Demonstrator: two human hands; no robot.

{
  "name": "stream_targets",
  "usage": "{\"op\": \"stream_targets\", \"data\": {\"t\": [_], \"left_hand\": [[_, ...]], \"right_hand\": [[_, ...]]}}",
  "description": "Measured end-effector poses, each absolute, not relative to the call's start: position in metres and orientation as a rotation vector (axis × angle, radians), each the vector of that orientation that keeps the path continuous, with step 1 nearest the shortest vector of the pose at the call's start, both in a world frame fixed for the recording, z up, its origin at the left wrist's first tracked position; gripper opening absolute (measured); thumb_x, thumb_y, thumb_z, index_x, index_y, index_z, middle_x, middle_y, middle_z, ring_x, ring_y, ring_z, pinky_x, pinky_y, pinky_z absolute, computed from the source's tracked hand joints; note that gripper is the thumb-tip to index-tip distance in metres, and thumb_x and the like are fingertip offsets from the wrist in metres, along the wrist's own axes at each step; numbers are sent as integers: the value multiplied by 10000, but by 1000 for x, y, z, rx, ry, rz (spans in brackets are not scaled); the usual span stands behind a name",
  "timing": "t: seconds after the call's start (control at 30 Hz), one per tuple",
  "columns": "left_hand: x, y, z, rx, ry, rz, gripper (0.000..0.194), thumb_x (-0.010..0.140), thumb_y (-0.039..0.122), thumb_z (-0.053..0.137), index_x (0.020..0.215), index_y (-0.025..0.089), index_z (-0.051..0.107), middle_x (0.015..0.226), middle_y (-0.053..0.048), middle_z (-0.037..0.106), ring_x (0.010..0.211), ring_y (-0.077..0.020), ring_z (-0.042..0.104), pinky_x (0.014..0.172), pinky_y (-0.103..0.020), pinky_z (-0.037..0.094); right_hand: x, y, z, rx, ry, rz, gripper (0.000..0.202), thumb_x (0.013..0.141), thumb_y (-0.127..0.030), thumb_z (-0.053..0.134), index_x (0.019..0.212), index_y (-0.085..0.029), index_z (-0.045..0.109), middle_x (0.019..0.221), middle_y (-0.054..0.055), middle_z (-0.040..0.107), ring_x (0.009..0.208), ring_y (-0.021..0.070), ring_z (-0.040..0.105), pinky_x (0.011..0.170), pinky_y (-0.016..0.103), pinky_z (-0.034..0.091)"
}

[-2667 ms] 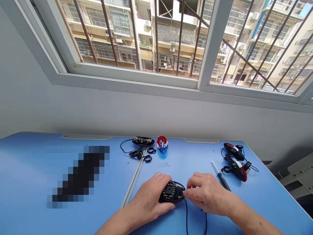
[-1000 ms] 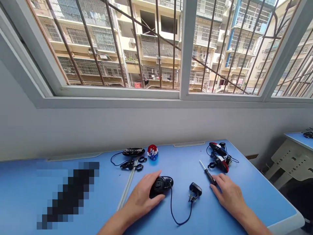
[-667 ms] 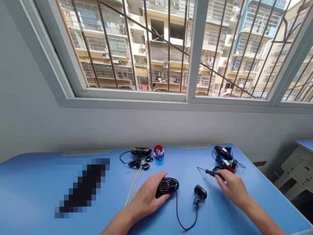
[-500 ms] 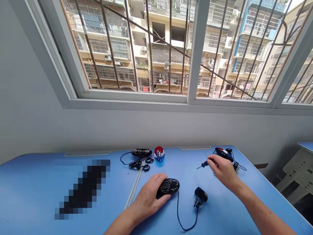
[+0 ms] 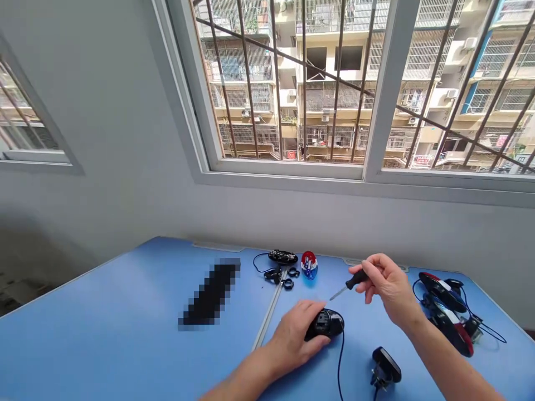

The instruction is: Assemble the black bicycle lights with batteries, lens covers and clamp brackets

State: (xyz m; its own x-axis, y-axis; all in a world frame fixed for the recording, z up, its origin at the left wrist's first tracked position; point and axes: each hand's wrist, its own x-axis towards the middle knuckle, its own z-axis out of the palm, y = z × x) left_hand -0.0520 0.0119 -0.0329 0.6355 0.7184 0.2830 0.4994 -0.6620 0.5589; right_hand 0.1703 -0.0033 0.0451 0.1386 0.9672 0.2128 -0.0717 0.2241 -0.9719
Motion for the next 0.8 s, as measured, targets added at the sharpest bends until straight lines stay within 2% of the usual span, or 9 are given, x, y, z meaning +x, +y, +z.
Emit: {"op": "stream_targets", "data": {"t": [0.17,0.3,0.43,0.67,0.8], "left_hand": [[-45,7,-25,2519,922,570,594,728,162,674,1283,190,466,1226,-123,605,1085,-307,556,956,-441,465],[-40,6,-17,2536,935,454,562,755,154,638,1287,184,461,1191,-128,606,1056,-297,561,938,-430,477],[-39,4,-15,2513,963,411,650,735,163,676,1336,167,430,1235,-141,586,1097,-299,543,960,-424,474],[-47,0,-30,2552,981,482,759,745,109,667,1425,159,335,1375,-173,517,1228,-328,497,1068,-473,400],[-51,2,-37,2562,982,496,798,748,99,644,1459,187,293,1424,-165,482,1297,-327,451,1100,-494,375]], "right_hand": [[194,-4,47,-1013,-1125,1038,447,766,-539,727,985,-162,628,885,75,717,555,123,644,474,247,582],[201,-11,49,-1036,-1141,1005,459,730,-541,757,976,-160,689,956,96,707,643,154,674,526,269,610],[203,-15,43,-1085,-1166,1025,486,683,-568,777,929,-154,712,933,104,709,639,171,676,512,283,610],[197,-13,28,-1123,-1265,997,485,729,-597,720,922,-153,693,902,92,689,683,178,674,538,284,604],[192,-13,26,-1148,-1301,995,501,739,-622,687,905,-150,676,782,56,660,675,182,665,542,291,596]]}}
